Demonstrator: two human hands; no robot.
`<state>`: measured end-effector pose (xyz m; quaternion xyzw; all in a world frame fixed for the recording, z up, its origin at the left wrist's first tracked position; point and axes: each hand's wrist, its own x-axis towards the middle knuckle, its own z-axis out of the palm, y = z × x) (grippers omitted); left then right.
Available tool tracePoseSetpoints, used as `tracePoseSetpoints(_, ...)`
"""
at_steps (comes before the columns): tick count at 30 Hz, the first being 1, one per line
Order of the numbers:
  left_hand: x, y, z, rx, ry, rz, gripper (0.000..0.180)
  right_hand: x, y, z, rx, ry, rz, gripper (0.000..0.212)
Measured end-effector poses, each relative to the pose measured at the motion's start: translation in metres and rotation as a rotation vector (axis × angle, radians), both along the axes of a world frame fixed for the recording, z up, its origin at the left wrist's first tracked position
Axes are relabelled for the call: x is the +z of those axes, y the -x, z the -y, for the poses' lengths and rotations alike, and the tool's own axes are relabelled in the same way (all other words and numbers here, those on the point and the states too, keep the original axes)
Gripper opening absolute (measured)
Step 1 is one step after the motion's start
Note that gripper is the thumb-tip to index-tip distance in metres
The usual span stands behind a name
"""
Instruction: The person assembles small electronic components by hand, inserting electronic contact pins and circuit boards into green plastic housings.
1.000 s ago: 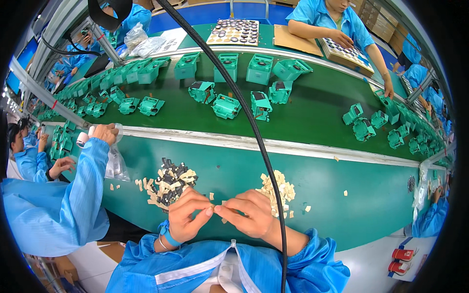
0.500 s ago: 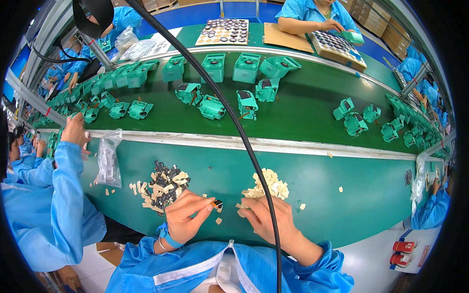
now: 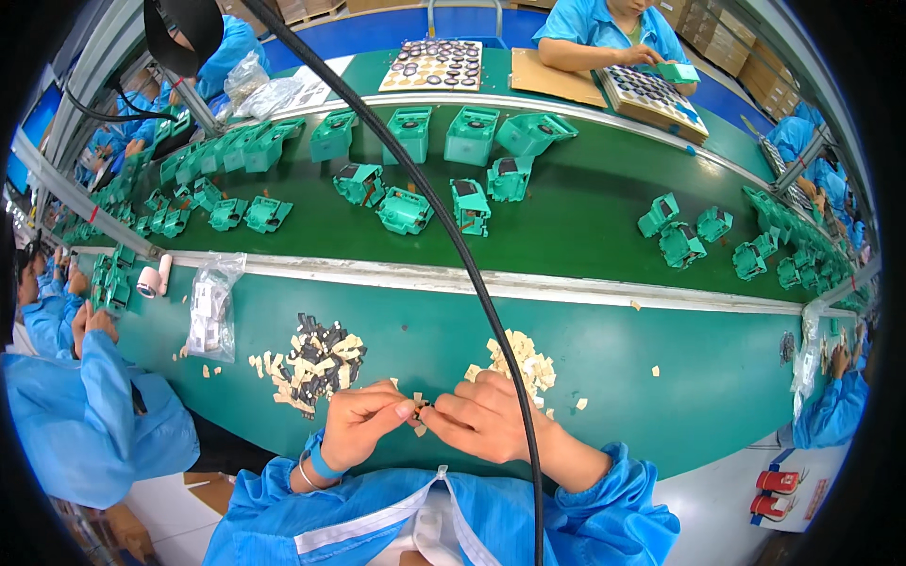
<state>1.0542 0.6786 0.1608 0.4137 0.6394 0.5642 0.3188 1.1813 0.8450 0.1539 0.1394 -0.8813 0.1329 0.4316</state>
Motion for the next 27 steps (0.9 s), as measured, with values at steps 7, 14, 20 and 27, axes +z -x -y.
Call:
tracePoseSetpoints(7,-0.007,-0.001,-0.006,-0.06,0.094,0.062,0.017,-0.003,-0.004,-0.008,0.056,-0.007,0.043,0.022)
tracePoseSetpoints(14,-0.015,-0.003,-0.013,-0.032,0.065,0.188,0.014,-0.007,-0.005,-0.013,0.12,0.139,0.098,0.025)
tracePoseSetpoints(20,-0.041,-0.01,-0.017,0.178,-0.014,0.413,0.008,-0.007,-0.007,-0.026,0.126,0.287,0.201,0.023)
tracePoseSetpoints(27,-0.052,-0.029,-0.029,-0.035,-0.009,-0.56,0.012,-0.018,0.075,-0.089,-0.426,0.842,0.191,0.082)
